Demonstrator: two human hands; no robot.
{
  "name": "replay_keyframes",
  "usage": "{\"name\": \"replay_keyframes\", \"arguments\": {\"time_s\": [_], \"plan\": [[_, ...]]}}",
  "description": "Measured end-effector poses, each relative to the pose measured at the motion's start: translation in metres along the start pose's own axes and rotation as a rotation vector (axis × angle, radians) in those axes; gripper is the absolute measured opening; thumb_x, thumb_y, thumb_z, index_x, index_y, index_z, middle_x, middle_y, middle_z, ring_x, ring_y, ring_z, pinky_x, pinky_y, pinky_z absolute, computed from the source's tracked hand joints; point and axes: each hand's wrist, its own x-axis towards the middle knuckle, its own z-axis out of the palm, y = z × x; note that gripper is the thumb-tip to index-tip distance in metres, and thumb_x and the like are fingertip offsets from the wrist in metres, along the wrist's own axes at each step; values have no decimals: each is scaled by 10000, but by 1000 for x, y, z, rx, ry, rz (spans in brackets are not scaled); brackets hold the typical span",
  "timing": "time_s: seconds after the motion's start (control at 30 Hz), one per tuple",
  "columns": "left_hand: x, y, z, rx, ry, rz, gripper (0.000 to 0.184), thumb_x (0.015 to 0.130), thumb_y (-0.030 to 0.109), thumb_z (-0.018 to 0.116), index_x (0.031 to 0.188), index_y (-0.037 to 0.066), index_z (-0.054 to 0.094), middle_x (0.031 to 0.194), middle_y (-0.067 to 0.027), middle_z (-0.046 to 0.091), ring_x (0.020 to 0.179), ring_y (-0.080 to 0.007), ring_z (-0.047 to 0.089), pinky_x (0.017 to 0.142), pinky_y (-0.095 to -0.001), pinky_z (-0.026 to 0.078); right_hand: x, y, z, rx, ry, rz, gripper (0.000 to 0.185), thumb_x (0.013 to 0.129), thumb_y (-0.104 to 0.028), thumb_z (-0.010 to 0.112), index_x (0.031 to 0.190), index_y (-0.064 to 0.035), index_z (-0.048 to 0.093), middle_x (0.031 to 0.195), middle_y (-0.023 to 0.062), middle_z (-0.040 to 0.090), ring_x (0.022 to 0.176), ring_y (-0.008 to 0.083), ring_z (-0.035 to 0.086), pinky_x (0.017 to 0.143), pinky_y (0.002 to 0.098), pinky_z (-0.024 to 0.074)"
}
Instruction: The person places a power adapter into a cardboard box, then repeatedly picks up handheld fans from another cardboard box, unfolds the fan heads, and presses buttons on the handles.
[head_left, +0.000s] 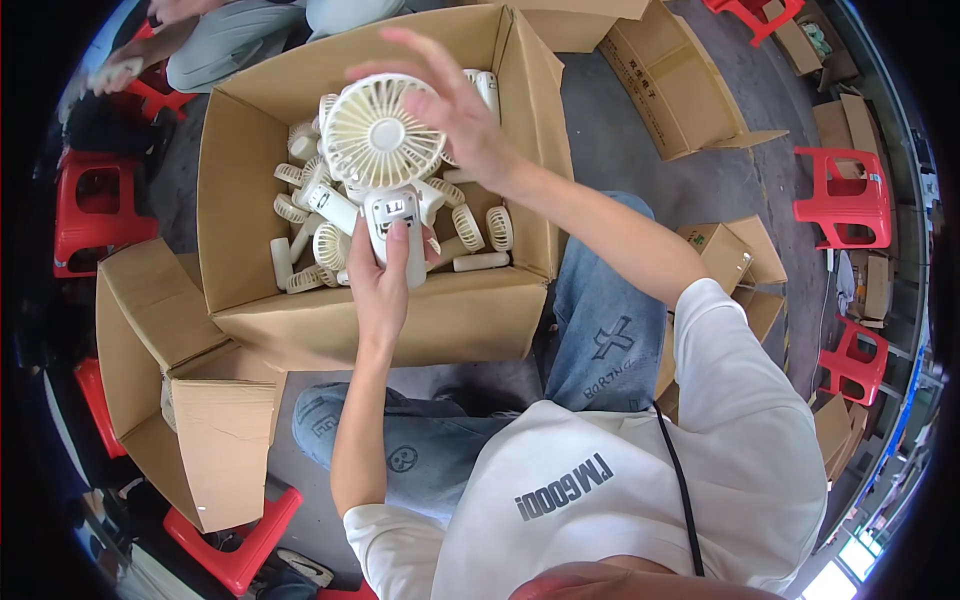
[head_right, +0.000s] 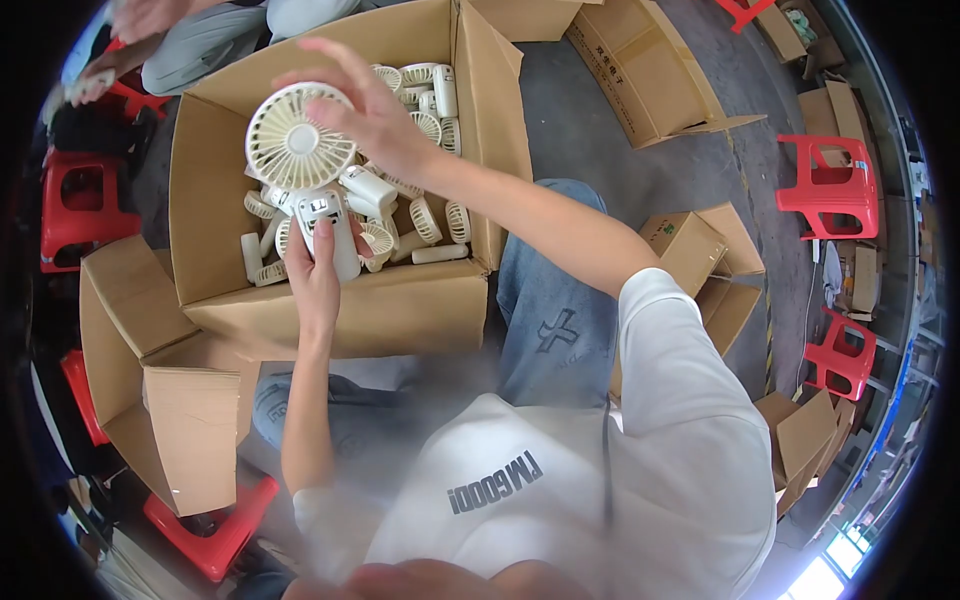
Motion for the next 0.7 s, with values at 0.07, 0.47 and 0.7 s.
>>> {"name": "replay_keyframes", "arguments": {"time_s": [0.07, 0.47, 0.7], "plan": [[0, 0, 0, 50, -4, -93, 262, 979, 235, 477, 1103, 5, 498, 808, -74, 603, 621, -115, 572, 565, -248, 462, 4, 0, -6, -48, -6, -30, 525, 900, -244, 553, 1341, -18, 377, 1252, 125, 532, 1095, 203, 563, 943, 316, 451], [1, -6, 2, 122, 15, -133, 270, 964, 244, 515, 1098, 10, 512, 796, -62, 607, 603, -98, 565, 532, -237, 443, 6, 3, -21, -592, -82, -336, 372, 926, -227, 451, 1181, 24, 549, 1146, 116, 605, 1048, 196, 590, 911, 313, 454], [0, -1, 4, 169, 38, -108, 252, 956, 233, 531, 1057, 3, 529, 770, -58, 613, 599, -93, 566, 526, -235, 441, 5, 2, -21, -649, -91, -346, 397, 930, -263, 430, 1174, 20, 564, 1147, 120, 606, 1060, 219, 581, 927, 332, 438]]}}
